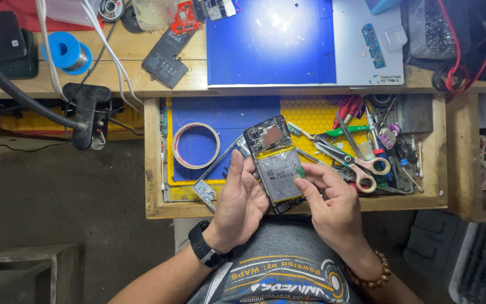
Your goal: The person uses tweezers to remove a black adhesive strip from the interior of a smartphone chassis. They then pick up a battery, peel off its protective film, and place it into the chassis. Finally, they handle a black rectangular component.
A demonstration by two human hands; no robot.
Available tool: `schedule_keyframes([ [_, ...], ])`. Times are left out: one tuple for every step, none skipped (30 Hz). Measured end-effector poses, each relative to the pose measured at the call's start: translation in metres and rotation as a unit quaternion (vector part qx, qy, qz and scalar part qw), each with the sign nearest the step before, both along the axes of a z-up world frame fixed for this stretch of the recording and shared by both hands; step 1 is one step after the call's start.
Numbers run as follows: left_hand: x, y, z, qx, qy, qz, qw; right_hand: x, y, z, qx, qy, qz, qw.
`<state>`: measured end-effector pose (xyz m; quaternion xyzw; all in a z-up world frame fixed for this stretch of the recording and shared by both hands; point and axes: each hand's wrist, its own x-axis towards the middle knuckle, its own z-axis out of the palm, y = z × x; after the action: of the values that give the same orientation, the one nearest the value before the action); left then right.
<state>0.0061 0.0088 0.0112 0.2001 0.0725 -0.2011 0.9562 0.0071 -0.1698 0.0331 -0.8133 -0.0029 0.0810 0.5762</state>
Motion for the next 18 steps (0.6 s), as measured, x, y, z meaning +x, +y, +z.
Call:
schedule_keyframes([
  [0.000, 0.000, 0.000, 0.008, 0.002, 0.002, 1.000, 0.000, 0.002, 0.001, -0.018, -0.013, -0.002, 1.000],
  [0.000, 0.000, 0.001, 0.000, -0.002, 0.006, 1.000, 0.000, 0.003, 0.003, -0.037, -0.026, -0.004, 0.999],
  [0.000, -0.001, 0.001, -0.007, -0.005, 0.010, 1.000, 0.000, 0.005, 0.005, -0.055, -0.040, -0.005, 0.998],
  [-0.001, -0.001, 0.001, -0.015, -0.008, 0.013, 1.000, 0.000, 0.007, 0.007, -0.098, -0.071, -0.011, 0.993],
  [-0.001, -0.003, 0.002, -0.004, -0.005, 0.017, 1.000, 0.000, 0.010, 0.009, -0.140, -0.101, -0.017, 0.985],
  [-0.001, -0.005, 0.001, 0.006, -0.003, 0.020, 1.000, 0.000, 0.011, 0.011, -0.182, -0.132, -0.022, 0.974],
  [-0.001, -0.007, 0.000, 0.017, -0.001, 0.024, 1.000, 0.000, 0.012, 0.012, -0.190, -0.165, -0.019, 0.968],
  [-0.001, -0.008, -0.001, 0.034, -0.001, 0.022, 0.999, 0.000, 0.013, 0.013, -0.197, -0.198, -0.014, 0.960],
  [-0.002, -0.010, -0.003, 0.052, -0.001, 0.020, 0.998, 0.000, 0.014, 0.013, -0.204, -0.230, -0.010, 0.952],
  [-0.002, -0.011, -0.005, 0.069, -0.001, 0.019, 0.997, 0.001, 0.014, 0.013, -0.213, -0.251, -0.008, 0.944],
  [-0.002, -0.012, -0.008, 0.067, 0.003, 0.022, 0.998, 0.001, 0.014, 0.013, -0.221, -0.271, -0.006, 0.937],
  [-0.003, -0.013, -0.010, 0.064, 0.008, 0.025, 0.998, 0.002, 0.014, 0.012, -0.230, -0.292, -0.004, 0.928],
  [-0.003, -0.013, -0.011, 0.061, 0.013, 0.028, 0.998, 0.002, 0.014, 0.012, -0.227, -0.284, -0.010, 0.932],
  [-0.004, -0.014, -0.013, 0.060, 0.011, 0.027, 0.998, 0.003, 0.015, 0.012, -0.223, -0.276, -0.017, 0.935],
  [-0.004, -0.014, -0.013, 0.059, 0.008, 0.027, 0.998, 0.003, 0.015, 0.011, -0.220, -0.268, -0.024, 0.938],
  [-0.004, -0.014, -0.014, 0.058, 0.006, 0.026, 0.998, 0.004, 0.016, 0.011, -0.210, -0.264, -0.020, 0.941],
  [-0.004, -0.013, -0.014, 0.059, 0.010, 0.023, 0.998, 0.004, 0.016, 0.011, -0.200, -0.260, -0.015, 0.945],
  [-0.004, -0.013, -0.014, 0.060, 0.014, 0.020, 0.998, 0.003, 0.017, 0.011, -0.190, -0.256, -0.011, 0.948],
])
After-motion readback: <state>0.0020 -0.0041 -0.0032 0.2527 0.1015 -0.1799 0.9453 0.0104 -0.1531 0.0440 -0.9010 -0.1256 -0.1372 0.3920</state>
